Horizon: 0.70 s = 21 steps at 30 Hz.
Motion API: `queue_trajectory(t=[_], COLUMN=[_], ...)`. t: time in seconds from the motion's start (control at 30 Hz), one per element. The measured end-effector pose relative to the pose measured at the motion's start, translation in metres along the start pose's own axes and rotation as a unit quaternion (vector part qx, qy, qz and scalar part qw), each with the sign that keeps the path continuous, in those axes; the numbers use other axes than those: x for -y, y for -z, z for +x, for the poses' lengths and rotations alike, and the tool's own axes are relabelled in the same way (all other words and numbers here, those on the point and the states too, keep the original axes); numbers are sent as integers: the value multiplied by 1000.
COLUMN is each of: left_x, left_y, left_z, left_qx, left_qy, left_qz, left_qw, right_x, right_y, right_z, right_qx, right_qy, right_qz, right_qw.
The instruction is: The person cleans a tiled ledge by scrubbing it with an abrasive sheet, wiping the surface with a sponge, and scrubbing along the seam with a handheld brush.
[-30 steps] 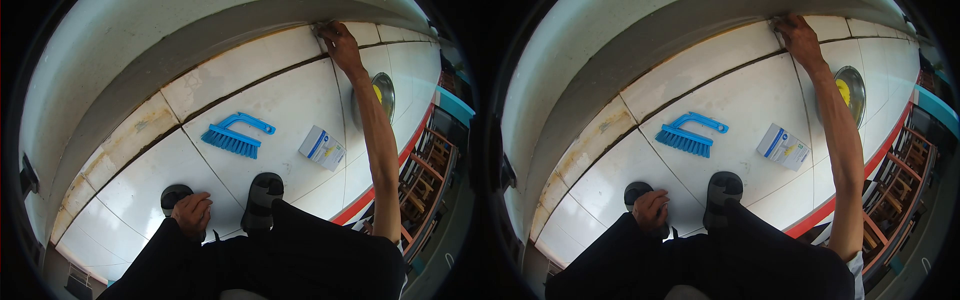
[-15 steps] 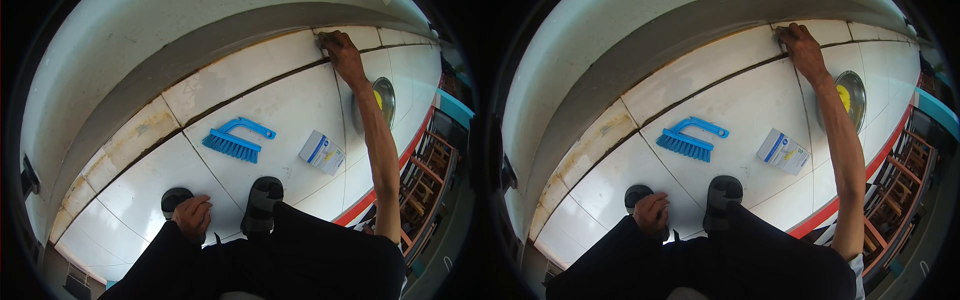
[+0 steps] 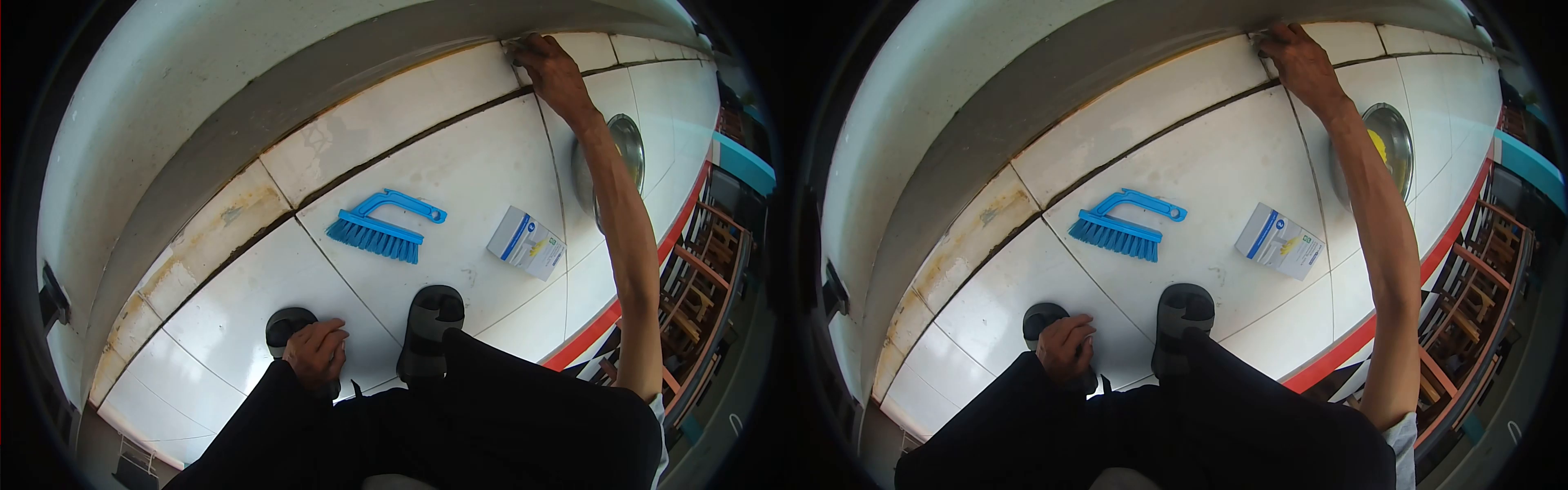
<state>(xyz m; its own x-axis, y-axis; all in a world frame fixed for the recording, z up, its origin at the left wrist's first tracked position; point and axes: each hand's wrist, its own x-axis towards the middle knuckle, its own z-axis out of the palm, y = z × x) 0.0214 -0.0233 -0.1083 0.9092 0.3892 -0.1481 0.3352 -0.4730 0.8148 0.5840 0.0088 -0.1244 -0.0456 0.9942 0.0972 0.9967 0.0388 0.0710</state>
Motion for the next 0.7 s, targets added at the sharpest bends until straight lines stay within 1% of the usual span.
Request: queue_trajectory(t=[0.07, 0.1, 0.17, 0.2, 0.23, 0.3, 0.33, 0.43, 0.47, 0.5, 0.57, 0.6, 0.63, 0.7], left_x=[-1, -1, -1, -1, -2, -3, -3, -1, -1, 0, -2, -3, -3, 0], left_y=[1, 0, -2, -3, -4, -1, 0, 1, -1, -4, -3, -2, -3, -3], left_z=[-1, -1, -3, -2, 0, 0, 1, 1, -1, -3, -2, 0, 0, -1], left_qx=[-5, -9, -16, -21, -21, -7, -3, -9, -15, -22, -27, -26, -22, -17], left_qy=[9, 17, 24, 25, 23, 21, 19, 11, 16, 22, 27, 25, 23, 9], left_qz=[-2, -5, -9, -10, -11, -4, 0, -4, -4, -5, -3, 3, 3, -2], left_qw=[1000, 1000, 1000, 999, 999, 1000, 1000, 1000, 1000, 1000, 999, 999, 999, 1000], right_x=[5, 5, 7, 4, 3, -5, -9, -4, -4, -12, -7, -10, -12, -17], right_y=[17, 22, 33, 36, 34, 22, 19, 21, 25, 21, 27, 31, 29, 21], right_z=[-8, -11, -15, -10, -7, 1, 3, -14, -20, -21, -17, -13, -15, -13], right_qx=[90, 91, 148, 172, 172, 75, 64, 83, 130, 132, 97, 167, 168, 77], right_qy=[-4, 2, 16, 9, 8, 19, 23, 10, -9, -3, 21, -36, -40, 11], right_qz=[7, 7, 31, 18, 16, 35, 51, 46, 46, 45, 68, 65, 65, 33], right_qw=[996, 996, 988, 985, 985, 996, 996, 995, 990, 990, 993, 983, 983, 996])
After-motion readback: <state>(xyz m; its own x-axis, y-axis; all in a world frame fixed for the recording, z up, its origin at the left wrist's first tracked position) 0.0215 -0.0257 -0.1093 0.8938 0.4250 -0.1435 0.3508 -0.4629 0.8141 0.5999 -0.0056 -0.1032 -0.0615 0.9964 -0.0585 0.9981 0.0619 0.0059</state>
